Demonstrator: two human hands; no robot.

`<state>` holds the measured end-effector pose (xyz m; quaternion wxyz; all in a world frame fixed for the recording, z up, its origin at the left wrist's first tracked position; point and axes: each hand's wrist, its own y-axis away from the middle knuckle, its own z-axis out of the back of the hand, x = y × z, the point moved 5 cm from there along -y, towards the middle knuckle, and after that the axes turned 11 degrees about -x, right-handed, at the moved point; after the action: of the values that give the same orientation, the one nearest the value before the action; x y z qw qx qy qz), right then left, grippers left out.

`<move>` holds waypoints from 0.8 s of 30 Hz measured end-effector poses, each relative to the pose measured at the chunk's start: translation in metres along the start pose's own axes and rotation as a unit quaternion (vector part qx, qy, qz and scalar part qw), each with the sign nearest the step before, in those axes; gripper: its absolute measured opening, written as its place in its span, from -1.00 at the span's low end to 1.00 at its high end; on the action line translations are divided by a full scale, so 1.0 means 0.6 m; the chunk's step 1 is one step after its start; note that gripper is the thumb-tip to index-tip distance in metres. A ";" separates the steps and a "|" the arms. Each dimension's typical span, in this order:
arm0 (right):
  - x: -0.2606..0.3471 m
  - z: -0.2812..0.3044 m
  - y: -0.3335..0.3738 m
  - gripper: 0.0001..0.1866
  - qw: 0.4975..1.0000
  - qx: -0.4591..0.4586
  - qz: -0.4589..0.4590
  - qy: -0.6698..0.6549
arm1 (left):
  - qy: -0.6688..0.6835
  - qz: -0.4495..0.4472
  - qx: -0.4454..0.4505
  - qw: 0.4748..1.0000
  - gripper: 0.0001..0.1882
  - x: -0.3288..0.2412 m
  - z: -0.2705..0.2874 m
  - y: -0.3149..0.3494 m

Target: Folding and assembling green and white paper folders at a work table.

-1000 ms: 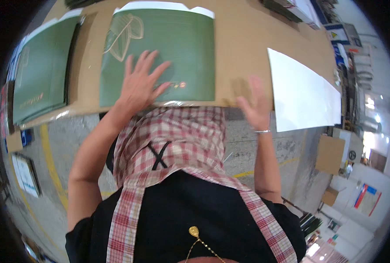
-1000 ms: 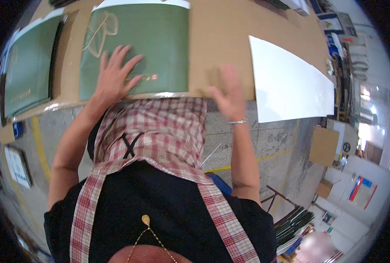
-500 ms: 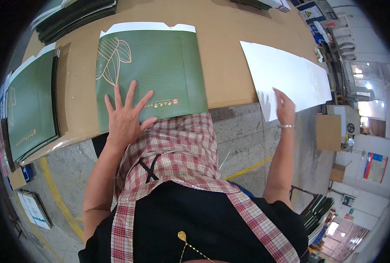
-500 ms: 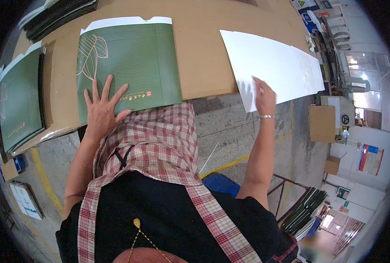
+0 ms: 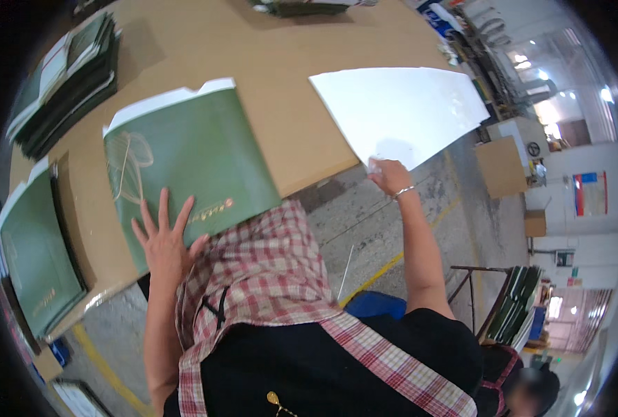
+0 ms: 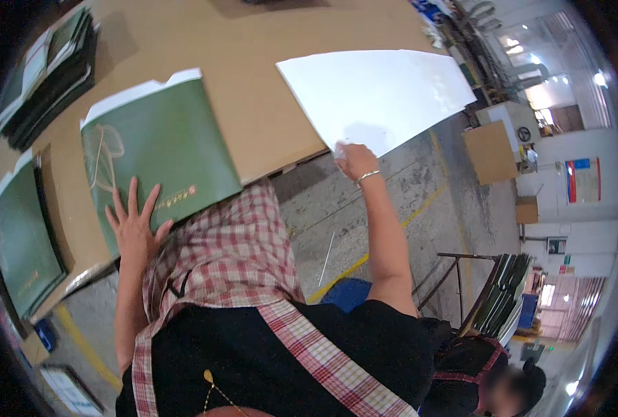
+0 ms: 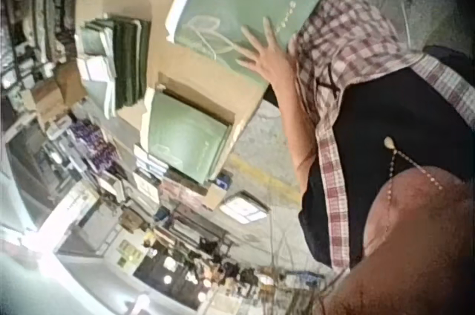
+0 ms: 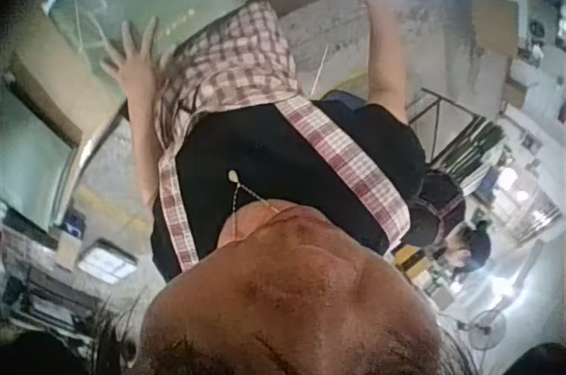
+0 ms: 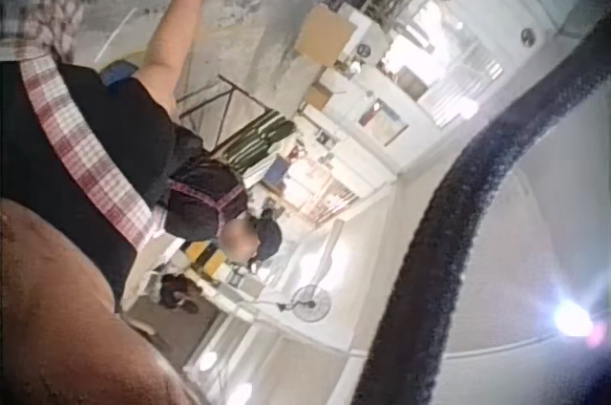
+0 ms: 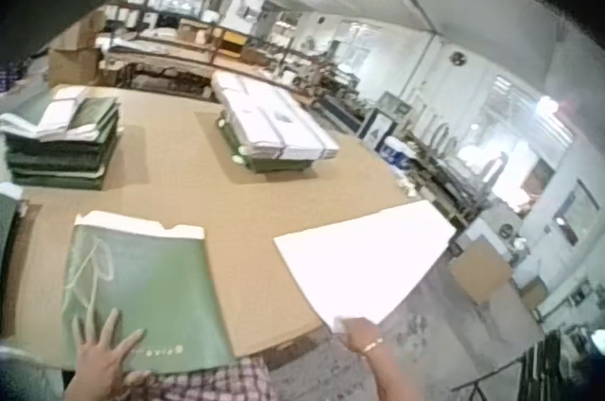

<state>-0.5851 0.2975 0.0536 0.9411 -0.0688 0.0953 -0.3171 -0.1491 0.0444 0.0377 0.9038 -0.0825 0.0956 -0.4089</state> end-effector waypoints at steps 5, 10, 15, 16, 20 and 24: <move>-0.007 0.097 -0.030 -0.70 0.977 -0.127 -0.171 0.009 | 0.007 -0.006 -0.019 1.000 -0.12 -0.003 -0.008 0.001; 0.341 0.153 -0.049 -0.68 0.977 -0.114 0.119 -0.134 | 0.000 0.003 0.009 1.000 -0.13 0.009 -0.003 0.003; 0.627 0.212 0.047 0.12 0.835 -0.025 0.276 -0.475 | -0.017 -0.002 0.072 0.997 -0.15 0.045 -0.031 0.014; 0.632 0.205 0.063 0.17 0.835 0.005 0.309 -0.456 | 0.029 0.026 0.118 0.992 -0.17 0.060 -0.067 0.031; 0.513 0.129 0.081 0.22 0.912 0.149 0.289 -0.249 | 0.116 0.021 0.016 0.993 -0.17 0.035 -0.057 0.031; 0.362 0.041 0.090 -0.48 0.936 -0.064 0.261 -0.228 | 0.230 -0.061 -0.153 0.959 -0.36 0.016 -0.029 0.013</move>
<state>-0.3788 0.2093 0.0380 0.9809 -0.1719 -0.0867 -0.0289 -0.1415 0.0410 0.0178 0.8073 -0.1292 0.3567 -0.4520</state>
